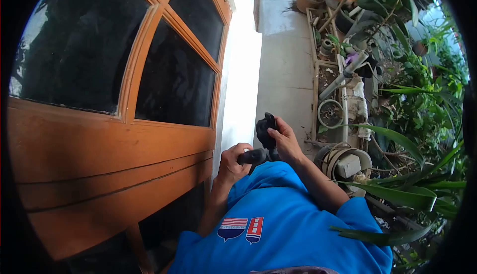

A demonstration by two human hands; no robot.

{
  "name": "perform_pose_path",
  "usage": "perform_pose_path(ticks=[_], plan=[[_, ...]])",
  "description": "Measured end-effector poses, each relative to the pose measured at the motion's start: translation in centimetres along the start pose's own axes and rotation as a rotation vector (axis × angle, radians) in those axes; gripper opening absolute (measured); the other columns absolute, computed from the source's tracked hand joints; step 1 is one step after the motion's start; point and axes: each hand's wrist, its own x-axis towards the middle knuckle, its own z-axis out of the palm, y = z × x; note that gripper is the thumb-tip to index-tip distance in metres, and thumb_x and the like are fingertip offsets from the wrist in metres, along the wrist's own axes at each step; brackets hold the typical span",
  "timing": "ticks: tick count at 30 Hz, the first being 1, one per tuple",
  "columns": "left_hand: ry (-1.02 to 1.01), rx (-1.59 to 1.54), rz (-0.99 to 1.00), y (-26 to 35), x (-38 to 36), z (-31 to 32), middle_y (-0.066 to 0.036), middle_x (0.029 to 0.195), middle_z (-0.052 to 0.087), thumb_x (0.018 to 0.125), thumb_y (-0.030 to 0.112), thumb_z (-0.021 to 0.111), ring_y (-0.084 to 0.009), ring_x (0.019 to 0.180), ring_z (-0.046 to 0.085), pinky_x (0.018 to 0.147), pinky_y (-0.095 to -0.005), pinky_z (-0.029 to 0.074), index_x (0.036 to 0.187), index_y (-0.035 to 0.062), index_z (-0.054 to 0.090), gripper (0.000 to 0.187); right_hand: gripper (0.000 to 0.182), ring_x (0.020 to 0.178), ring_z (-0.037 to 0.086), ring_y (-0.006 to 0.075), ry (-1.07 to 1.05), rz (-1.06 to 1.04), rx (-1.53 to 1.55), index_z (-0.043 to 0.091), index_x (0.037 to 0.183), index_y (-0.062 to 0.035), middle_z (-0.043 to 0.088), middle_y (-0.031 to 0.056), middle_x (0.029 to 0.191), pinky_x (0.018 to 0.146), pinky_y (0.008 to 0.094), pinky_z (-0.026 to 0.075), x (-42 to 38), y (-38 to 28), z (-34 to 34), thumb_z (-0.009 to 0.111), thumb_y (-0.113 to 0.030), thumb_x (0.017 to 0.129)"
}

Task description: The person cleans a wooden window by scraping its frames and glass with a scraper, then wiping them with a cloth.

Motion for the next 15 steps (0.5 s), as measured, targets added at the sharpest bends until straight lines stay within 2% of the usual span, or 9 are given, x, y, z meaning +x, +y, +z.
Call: perform_pose_path(ticks=[2, 4, 6, 8, 12, 15], plan=[[0.044, -0.019, 0.08, -0.5, 0.8, 0.0, -0.014, 0.081, 0.067, 0.081, -0.002, 0.071, -0.0318, 0.074, 0.07, 0.063, -0.0372, 0.053, 0.103, 0.0053, 0.067, 0.024, 0.038, 0.109, 0.059, 0.0103, -0.024, -0.039, 0.045, 0.049, 0.14, -0.0024, 0.061, 0.0024, 0.12, 0.098, 0.0275, 0.05, 0.0, 0.7, 0.6, 0.05, 0.0, 0.102], [0.067, -0.005, 0.108, -0.8, 1.3, -0.3, -0.014, 0.081, 0.067, 0.081, -0.004, 0.07, -0.032, 0.074, 0.069, 0.063, -0.037, 0.053, 0.106, 0.005, 0.067, 0.027, 0.039, 0.113, 0.057, 0.0099, -0.059, -0.075, 0.068, 0.048, 0.141, -0.0033, 0.06, 0.0018, 0.122, 0.1, 0.0274, 0.048, 0.1, 0.8, 1.4, 0.05, 0.0, 0.102], [0.09, 0.064, 0.06, -1.2, 1.8, -0.5, -0.014, 0.084, 0.065, 0.079, -0.005, 0.07, -0.0322, 0.077, 0.068, 0.066, -0.0364, 0.053, 0.108, 0.0052, 0.068, 0.031, 0.041, 0.118, 0.057, 0.0122, -0.109, -0.046, 0.155, 0.047, 0.143, -0.005, 0.059, 0.0037, 0.127, 0.103, 0.0301, 0.048, 0.8, 0.9, 1.4, 0.05, -0.001, 0.102], [0.194, 0.102, 0.168, -1.5, 3.2, -0.3, -0.012, 0.079, 0.066, 0.078, -0.006, 0.073, -0.028, 0.071, 0.067, 0.068, -0.0336, 0.052, 0.107, 0.0019, 0.068, 0.031, 0.042, 0.119, 0.058, 0.014, -0.141, 0.004, 0.281, 0.047, 0.144, -0.0058, 0.06, 0.0051, 0.129, 0.104, 0.0319, 0.047, 1.5, 0.0, 2.1, 0.051, -0.002, 0.102], [0.253, 0.092, 0.036, -3.6, 4.5, 0.2, -0.011, 0.08, 0.067, 0.083, 0.007, 0.08, -0.0225, 0.069, 0.067, 0.066, -0.0312, 0.053, 0.105, -0.0001, 0.066, 0.027, 0.051, 0.123, 0.061, 0.0271, -0.206, 0.117, 0.562, 0.04, 0.148, -0.0076, 0.058, 0.014, 0.134, 0.106, 0.0419, 0.05, 4.3, -2.1, 1.7, 0.048, 0.002, 0.098], [0.208, 0.034, -0.032, -3.1, 7.9, 0.5, -0.01, 0.08, 0.068, 0.085, 0.012, 0.081, -0.0175, 0.068, 0.066, 0.064, -0.0294, 0.052, 0.102, -0.0004, 0.065, 0.027, 0.059, 0.126, 0.058, 0.0342, -0.256, 0.171, 0.603, 0.038, 0.148, -0.0081, 0.056, 0.018, 0.136, 0.108, 0.0492, 0.049, 7.4, -4.2, 0.6, 0.056, -0.002, 0.093]])
